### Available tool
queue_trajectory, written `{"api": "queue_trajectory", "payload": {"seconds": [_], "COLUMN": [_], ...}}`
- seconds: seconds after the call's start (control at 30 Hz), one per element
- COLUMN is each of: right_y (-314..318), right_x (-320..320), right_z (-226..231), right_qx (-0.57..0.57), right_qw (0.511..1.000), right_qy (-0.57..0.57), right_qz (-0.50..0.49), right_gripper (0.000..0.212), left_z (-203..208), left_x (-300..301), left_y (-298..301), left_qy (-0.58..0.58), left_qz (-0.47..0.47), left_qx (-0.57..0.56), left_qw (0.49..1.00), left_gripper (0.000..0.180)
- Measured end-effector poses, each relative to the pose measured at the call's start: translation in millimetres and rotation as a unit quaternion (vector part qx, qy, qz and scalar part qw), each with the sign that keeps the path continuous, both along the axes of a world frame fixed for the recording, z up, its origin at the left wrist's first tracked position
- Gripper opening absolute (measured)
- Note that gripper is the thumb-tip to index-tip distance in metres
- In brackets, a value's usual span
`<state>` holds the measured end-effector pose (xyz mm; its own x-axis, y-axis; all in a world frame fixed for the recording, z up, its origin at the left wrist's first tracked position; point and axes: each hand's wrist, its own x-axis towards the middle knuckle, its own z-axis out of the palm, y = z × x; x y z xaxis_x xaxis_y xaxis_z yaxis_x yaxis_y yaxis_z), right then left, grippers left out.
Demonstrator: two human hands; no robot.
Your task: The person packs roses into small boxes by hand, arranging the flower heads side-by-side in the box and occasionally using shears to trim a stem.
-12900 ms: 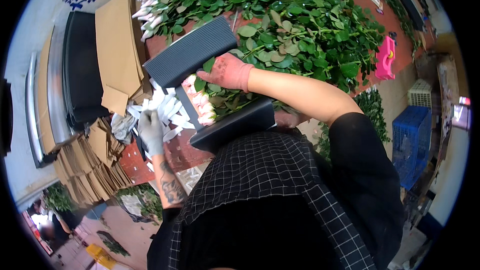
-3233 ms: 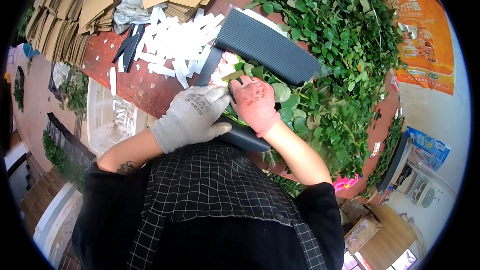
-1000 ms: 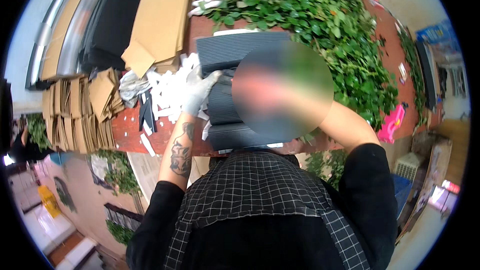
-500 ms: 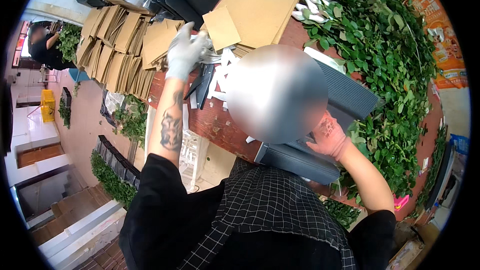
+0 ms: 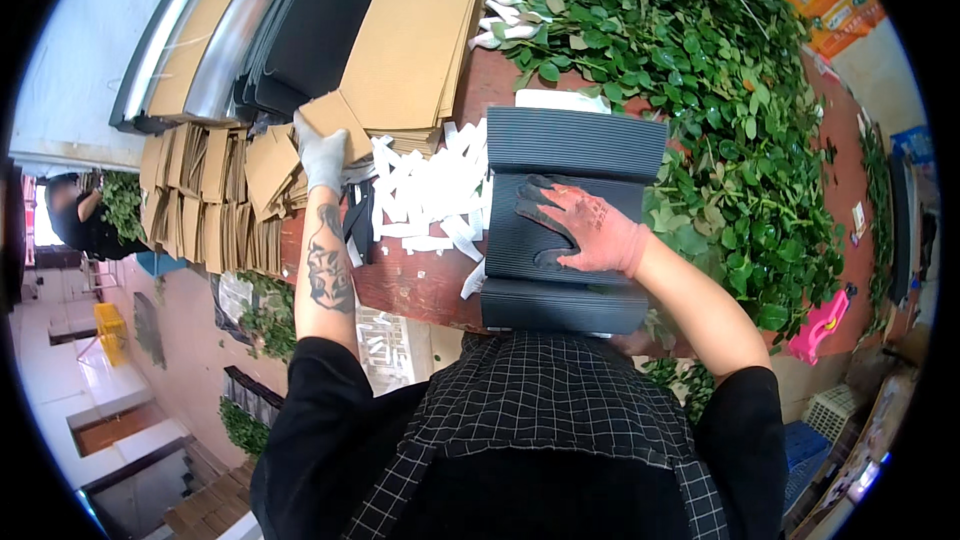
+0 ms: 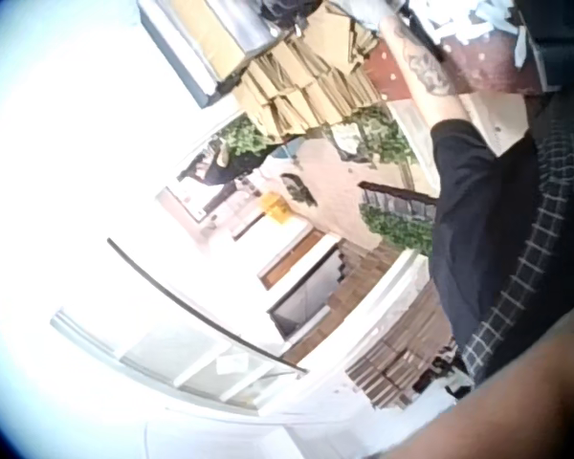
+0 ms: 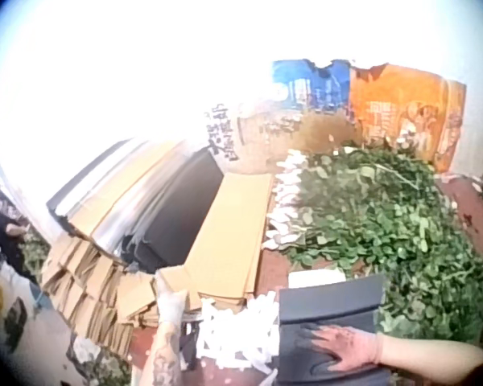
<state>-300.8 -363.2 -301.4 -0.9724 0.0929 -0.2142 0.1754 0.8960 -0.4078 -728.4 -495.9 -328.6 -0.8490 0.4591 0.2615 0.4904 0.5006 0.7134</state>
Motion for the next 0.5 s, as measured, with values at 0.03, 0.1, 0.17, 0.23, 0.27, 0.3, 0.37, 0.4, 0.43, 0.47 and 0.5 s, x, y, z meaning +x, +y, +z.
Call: {"api": "queue_trajectory", "payload": {"seconds": [0.03,0.1,0.17,0.23,0.27,0.3,0.37,0.4,0.43,0.47,0.5], "right_y": [-0.5,0.4,3.9,19.8,30.4,30.6,18.2,13.9,11.5,9.7,8.3], "right_x": [-0.8,4.0,9.5,0.9,-0.1,-11.9,-15.4,-16.3,-18.9,-21.4,-21.5], "right_z": [7.4,19.0,17.2,-17.7,-23.1,2.6,40.0,50.2,49.3,43.6,36.4], "right_qx": [0.000,-0.129,-0.261,-0.324,-0.330,-0.391,-0.422,-0.444,-0.442,-0.476,-0.511], "right_qw": [1.000,0.986,0.937,0.933,0.933,0.909,0.901,0.887,0.888,0.865,0.839], "right_qy": [0.004,0.040,0.036,0.131,0.141,0.144,0.094,0.043,0.043,0.068,0.094], "right_qz": [-0.007,-0.093,-0.230,-0.087,-0.027,0.028,-0.045,-0.120,-0.122,-0.142,-0.162], "right_gripper": [0.080,0.075,0.062,0.046,0.044,0.048,0.048,0.049,0.049,0.050,0.052], "left_z": [0.7,18.6,57.9,61.2,64.4,71.0,79.1,72.6,67.7,64.0,59.4], "left_x": [2.1,26.8,92.6,136.1,163.3,185.1,222.5,225.4,230.3,235.8,239.2], "left_y": [-4.3,-13.5,-18.5,-38.8,-27.1,-24.8,-16.7,-13.4,-12.2,-10.9,-10.9], "left_qy": [-0.103,-0.173,-0.316,0.004,0.124,0.177,0.207,0.212,0.212,0.192,0.172], "left_qz": [-0.036,-0.020,-0.151,-0.433,-0.467,-0.470,-0.472,-0.494,-0.495,-0.499,-0.502], "left_qx": [0.117,0.173,0.269,0.201,0.148,0.119,0.110,0.108,0.111,0.109,0.105], "left_qw": [0.987,0.969,0.897,0.879,0.863,0.856,0.850,0.836,0.835,0.838,0.841], "left_gripper": [0.069,0.057,0.042,0.027,0.020,0.017,0.014,0.015,0.015,0.014,0.014]}}
